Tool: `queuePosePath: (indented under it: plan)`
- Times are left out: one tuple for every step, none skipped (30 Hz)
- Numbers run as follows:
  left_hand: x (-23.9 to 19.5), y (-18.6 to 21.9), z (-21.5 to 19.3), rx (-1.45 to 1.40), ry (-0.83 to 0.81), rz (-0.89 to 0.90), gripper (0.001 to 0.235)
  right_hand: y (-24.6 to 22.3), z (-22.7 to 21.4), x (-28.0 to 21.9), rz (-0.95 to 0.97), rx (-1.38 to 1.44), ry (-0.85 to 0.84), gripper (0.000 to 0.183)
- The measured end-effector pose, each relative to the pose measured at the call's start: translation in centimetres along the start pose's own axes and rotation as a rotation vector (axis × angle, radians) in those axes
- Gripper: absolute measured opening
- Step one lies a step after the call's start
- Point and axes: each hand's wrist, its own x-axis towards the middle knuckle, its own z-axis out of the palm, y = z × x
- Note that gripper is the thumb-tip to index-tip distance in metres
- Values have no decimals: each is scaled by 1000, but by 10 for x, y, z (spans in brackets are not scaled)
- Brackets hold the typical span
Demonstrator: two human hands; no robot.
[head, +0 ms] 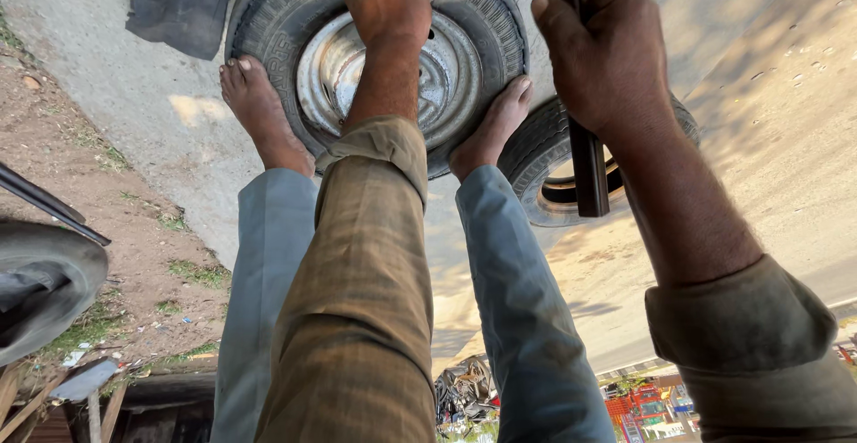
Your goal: The person uses a metal bar and a hammer to pry and adjust the tire bead on a wheel rim. They then attach an air hose to the valve stem to inflate the tire, checking the pressure with a gauge.
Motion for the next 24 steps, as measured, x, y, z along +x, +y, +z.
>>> queuePosePath:
  plan:
    - [1,-2,2,6,-30,-17,42,2,0,7,37,-75,12,31]
    - [0,-6,3,1,16,11,36,3,7,13,33,-91,13,31]
    - [0,-9,4,-5,62,40,29,5,16,22,29,-106,13,31]
    - [6,-7,3,-17,120,83,23,9,21,33,20,-125,34,32]
    - [7,-8,1,2,50,42,29,13,27,37,-162,-210,19,36]
    - [7,-8,0,17,-22,11,35,16,31,38,-338,-303,10,45]
    - [10,-7,0,34,-93,-21,41,19,32,38,-512,-397,-1,56]
    - [7,-10,5,-126,-82,-64,38,24,23,39,-270,-280,-140,44]
    - [6,-12,10,-284,-70,-110,35,28,4,45,-26,-162,-276,32]
    - [5,-21,13,-437,-39,-176,32,27,-5,50,196,-38,-421,23]
    - [3,-28,17,-298,44,-118,31,27,-16,42,41,7,-391,24]
    - [9,-25,22,-165,126,-37,31,28,-31,37,-108,50,-337,29]
    - [13,-22,24,-32,207,44,30,28,-43,35,-162,100,-314,27]
    - [15,-19,25,-63,152,48,30,29,-50,31,-115,131,-317,26]
    - [15,-18,24,-94,96,52,31,29,-56,30,-83,170,-313,25]
    - [12,-21,19,-118,45,42,32,27,-56,30,-49,211,-327,24]
    - [8,-19,17,-131,23,8,34,23,-57,28,-26,253,-342,23]
    - [7,-17,12,-141,12,-26,36,18,-56,32,-15,293,-356,22]
    - [7,-15,7,-151,2,-59,38,13,-54,37,-3,340,-373,21]
    - [7,-10,4,-133,3,-34,36,7,-53,42,11,390,-386,20]
    - [6,-5,3,-115,3,-8,34,1,-53,46,27,441,-401,19]
    - [1,-4,3,-98,-7,7,31,-4,-51,48,52,492,-426,18]
    - [2,-6,1,-102,-20,-13,32,-7,-49,50,78,547,-456,17]
    - [3,-5,1,-111,-44,-26,32,-8,-48,48,122,603,-481,16]
